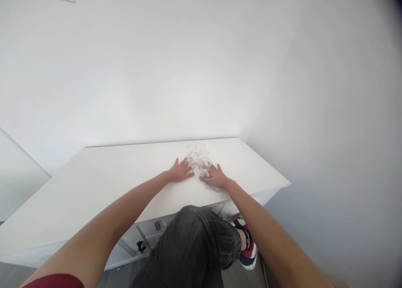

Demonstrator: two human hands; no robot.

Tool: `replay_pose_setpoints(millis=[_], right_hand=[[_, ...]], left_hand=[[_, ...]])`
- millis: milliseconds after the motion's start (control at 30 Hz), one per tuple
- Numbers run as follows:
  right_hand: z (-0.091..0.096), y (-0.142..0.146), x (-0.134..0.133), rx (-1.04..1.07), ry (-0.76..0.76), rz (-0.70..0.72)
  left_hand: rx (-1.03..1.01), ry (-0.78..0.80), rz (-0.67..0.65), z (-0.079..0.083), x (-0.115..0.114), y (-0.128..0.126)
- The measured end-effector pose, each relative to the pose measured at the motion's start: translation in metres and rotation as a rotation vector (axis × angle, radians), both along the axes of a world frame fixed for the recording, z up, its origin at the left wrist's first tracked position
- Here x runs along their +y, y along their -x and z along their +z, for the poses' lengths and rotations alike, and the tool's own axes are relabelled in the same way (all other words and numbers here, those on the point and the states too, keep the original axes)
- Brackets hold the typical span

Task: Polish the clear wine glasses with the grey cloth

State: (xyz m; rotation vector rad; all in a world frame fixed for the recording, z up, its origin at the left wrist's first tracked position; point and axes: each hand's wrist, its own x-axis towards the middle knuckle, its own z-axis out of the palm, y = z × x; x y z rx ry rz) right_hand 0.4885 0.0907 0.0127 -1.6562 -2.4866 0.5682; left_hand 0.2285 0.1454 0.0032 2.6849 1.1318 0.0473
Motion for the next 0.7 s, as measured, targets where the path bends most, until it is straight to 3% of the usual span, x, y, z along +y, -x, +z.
replay_pose_setpoints(millis=[133, 267, 467, 700], right_hand=[[-0.003, 0.014, -0.002, 0.022, -0.014, 0.045], [-0.001, 0.036, -0.006, 0.032, -0.014, 0.102], [0.008, 0.085, -0.010, 0.057, 0.006, 0.212], [0.003, 0.162, 0.004, 0.070, 0.007, 0.349]], left_hand=[[-0.020, 0.008, 0.021, 0.000, -0.012, 0.012], [-0.037, 0.015, 0.040, 0.002, -0.023, 0.039], [-0.033, 0.007, 0.131, 0.004, -0.041, 0.103], [-0.023, 0.017, 0.234, 0.005, -0.071, 0.178]])
